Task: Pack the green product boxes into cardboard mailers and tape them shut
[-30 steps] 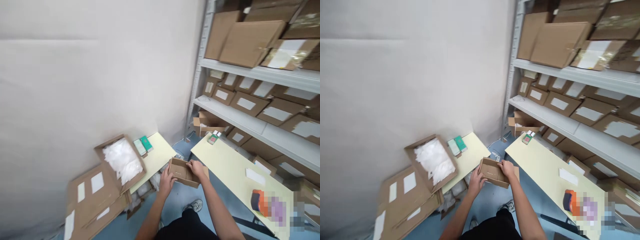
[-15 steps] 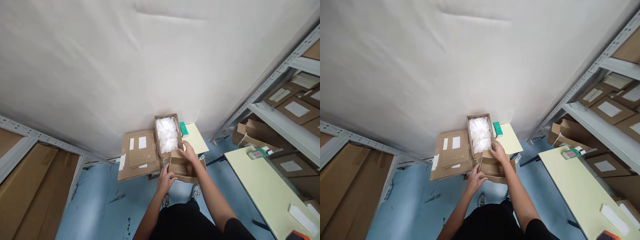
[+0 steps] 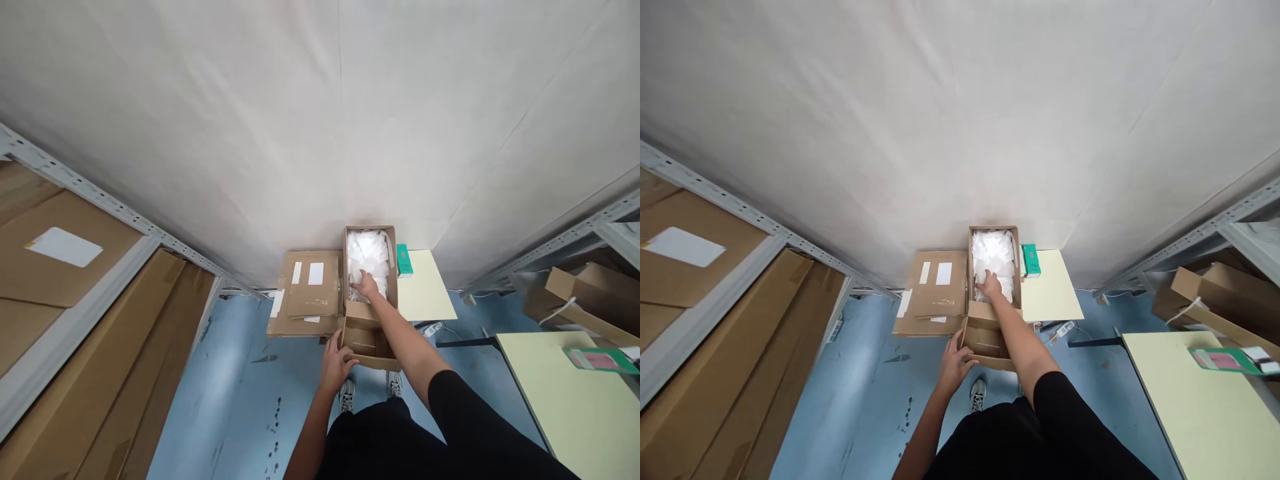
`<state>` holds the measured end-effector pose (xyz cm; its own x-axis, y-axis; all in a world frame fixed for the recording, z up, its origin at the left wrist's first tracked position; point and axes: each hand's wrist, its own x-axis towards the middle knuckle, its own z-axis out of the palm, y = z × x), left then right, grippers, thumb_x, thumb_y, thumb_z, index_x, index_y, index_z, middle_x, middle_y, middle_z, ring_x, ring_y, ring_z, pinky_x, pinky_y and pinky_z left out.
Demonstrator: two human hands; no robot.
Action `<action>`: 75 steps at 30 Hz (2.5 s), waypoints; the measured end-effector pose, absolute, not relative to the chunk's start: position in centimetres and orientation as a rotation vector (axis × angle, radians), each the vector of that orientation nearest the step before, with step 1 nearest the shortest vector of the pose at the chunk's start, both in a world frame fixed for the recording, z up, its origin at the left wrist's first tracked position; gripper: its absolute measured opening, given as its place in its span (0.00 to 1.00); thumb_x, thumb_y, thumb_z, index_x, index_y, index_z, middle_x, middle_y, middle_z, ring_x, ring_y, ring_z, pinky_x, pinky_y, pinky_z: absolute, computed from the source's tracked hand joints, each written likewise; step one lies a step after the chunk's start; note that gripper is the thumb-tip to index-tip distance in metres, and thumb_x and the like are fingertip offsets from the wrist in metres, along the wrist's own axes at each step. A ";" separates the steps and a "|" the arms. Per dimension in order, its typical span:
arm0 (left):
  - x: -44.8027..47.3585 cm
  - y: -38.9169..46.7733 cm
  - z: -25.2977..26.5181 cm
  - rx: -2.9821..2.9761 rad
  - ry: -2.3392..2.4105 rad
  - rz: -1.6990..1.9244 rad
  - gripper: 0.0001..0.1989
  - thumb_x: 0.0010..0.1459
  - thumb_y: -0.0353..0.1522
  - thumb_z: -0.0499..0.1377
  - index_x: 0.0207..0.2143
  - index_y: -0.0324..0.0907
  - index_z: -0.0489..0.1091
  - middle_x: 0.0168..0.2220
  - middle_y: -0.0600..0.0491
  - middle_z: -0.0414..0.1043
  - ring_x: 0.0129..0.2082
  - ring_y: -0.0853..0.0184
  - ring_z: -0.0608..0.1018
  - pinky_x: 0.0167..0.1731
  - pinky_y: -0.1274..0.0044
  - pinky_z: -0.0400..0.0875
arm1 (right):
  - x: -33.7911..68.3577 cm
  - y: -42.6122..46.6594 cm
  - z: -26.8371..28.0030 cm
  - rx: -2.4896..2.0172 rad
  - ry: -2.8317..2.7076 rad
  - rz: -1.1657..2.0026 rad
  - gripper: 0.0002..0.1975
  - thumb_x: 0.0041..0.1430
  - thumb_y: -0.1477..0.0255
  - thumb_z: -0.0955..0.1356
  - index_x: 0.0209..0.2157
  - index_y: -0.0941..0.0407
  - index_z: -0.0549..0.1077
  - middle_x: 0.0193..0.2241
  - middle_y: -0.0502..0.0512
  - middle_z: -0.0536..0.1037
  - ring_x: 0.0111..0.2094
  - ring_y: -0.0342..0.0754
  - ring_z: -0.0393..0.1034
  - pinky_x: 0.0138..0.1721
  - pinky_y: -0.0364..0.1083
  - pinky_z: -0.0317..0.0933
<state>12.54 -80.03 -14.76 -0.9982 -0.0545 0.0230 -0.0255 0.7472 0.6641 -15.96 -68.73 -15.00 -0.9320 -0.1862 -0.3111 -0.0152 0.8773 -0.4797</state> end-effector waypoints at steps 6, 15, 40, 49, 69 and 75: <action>11.9 -78.8 -13.9 0.094 -2.853 -1.088 0.09 0.51 0.33 0.74 0.35 0.46 0.81 0.69 0.44 0.60 0.65 0.46 0.69 0.61 0.53 0.69 | -17.0 -70.0 -14.3 -0.271 2.731 -0.627 0.13 0.57 0.81 0.68 0.42 0.62 0.81 0.42 0.66 0.84 0.44 0.54 0.78 0.44 0.44 0.65; 11.7 -78.9 -12.7 -0.056 -2.818 -1.038 0.08 0.51 0.33 0.74 0.34 0.46 0.81 0.69 0.46 0.61 0.63 0.48 0.70 0.61 0.55 0.70 | -15.5 -65.7 -8.2 -0.362 2.940 -0.845 0.05 0.60 0.75 0.69 0.36 0.58 0.79 0.33 0.60 0.83 0.36 0.51 0.75 0.38 0.42 0.61; 4.5 -58.8 -9.2 -0.842 -2.705 -1.223 0.06 0.53 0.35 0.73 0.34 0.47 0.82 0.68 0.47 0.61 0.64 0.46 0.70 0.62 0.56 0.70 | 9.9 -36.0 -4.4 0.448 2.916 -0.906 0.05 0.61 0.72 0.70 0.32 0.57 0.78 0.36 0.58 0.82 0.36 0.51 0.75 0.36 0.43 0.62; 1.1 -46.0 -10.8 -1.091 -2.702 -1.173 0.07 0.53 0.35 0.73 0.34 0.45 0.82 0.68 0.45 0.60 0.65 0.46 0.68 0.63 0.55 0.68 | 11.7 -23.5 -1.1 0.611 2.739 -0.898 0.17 0.63 0.57 0.72 0.47 0.51 0.83 0.42 0.60 0.85 0.45 0.58 0.79 0.43 0.47 0.64; -0.6 -14.1 -18.5 -2.023 -2.752 -1.408 0.07 0.56 0.34 0.68 0.37 0.43 0.83 0.72 0.45 0.57 0.69 0.47 0.65 0.63 0.56 0.69 | 23.1 -3.4 -6.3 1.611 2.779 -1.293 0.32 0.60 0.68 0.72 0.65 0.55 0.69 0.67 0.65 0.67 0.69 0.61 0.59 0.69 0.59 0.55; -2.4 -8.8 -21.7 -2.261 -2.831 -1.175 0.13 0.53 0.34 0.68 0.43 0.44 0.83 0.74 0.45 0.54 0.72 0.42 0.60 0.66 0.53 0.62 | 21.4 -1.5 -8.2 1.874 2.621 -1.408 0.32 0.57 0.68 0.73 0.64 0.54 0.71 0.66 0.64 0.68 0.69 0.60 0.60 0.69 0.60 0.55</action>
<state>-2.45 -8.78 -21.74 -0.1564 0.9787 -0.1331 0.5971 0.2010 0.7766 21.37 -1.48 -8.23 -0.3823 0.9135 -0.1390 0.6201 0.1421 -0.7715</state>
